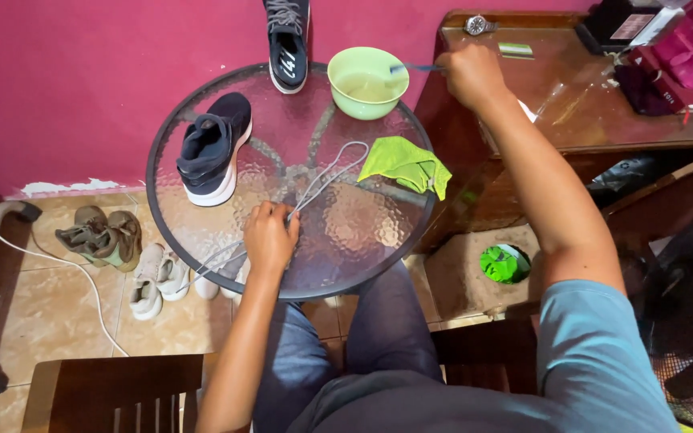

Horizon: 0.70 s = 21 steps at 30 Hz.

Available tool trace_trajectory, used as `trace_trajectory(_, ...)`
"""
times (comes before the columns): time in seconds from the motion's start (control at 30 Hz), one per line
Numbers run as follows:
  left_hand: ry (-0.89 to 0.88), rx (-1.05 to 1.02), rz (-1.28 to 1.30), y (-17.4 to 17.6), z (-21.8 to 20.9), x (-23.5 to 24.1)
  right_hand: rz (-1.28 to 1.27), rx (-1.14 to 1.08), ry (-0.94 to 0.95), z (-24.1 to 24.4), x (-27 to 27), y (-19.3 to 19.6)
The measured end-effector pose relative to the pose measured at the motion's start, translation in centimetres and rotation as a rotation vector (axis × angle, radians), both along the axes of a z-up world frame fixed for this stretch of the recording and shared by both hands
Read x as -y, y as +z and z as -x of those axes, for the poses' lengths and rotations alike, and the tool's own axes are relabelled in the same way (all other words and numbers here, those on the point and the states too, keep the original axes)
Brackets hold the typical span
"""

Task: The person wipes a blue shoe insole with a green cloth, then places it inside a black sneaker. They proceed to remove the shoelaces from the sneaker and clean them using a toothbrush and water from a bowl.

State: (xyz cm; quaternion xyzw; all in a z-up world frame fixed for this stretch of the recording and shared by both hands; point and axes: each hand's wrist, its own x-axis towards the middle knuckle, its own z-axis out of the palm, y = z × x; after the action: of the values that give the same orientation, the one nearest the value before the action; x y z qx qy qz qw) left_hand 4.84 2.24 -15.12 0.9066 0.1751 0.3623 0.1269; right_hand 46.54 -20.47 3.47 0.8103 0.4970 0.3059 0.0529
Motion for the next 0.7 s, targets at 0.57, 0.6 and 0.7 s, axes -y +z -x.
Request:
trace_trajectory(0.57, 0.22, 0.016, 0.089, -0.3, 0.4, 0.5, -0.465, -0.746, 0.075, 16.9, -0.5, -4.0)
trace_trajectory(0.6, 0.255, 0.027, 0.088, -0.1, 0.4, 0.5, -0.45, -0.801, 0.068, 18.6, -1.0, -5.6)
trace_trajectory(0.7, 0.291, 0.048, 0.092, -0.2, 0.4, 0.4, -0.32, -0.973, 0.044, 25.2, -2.4, -8.1)
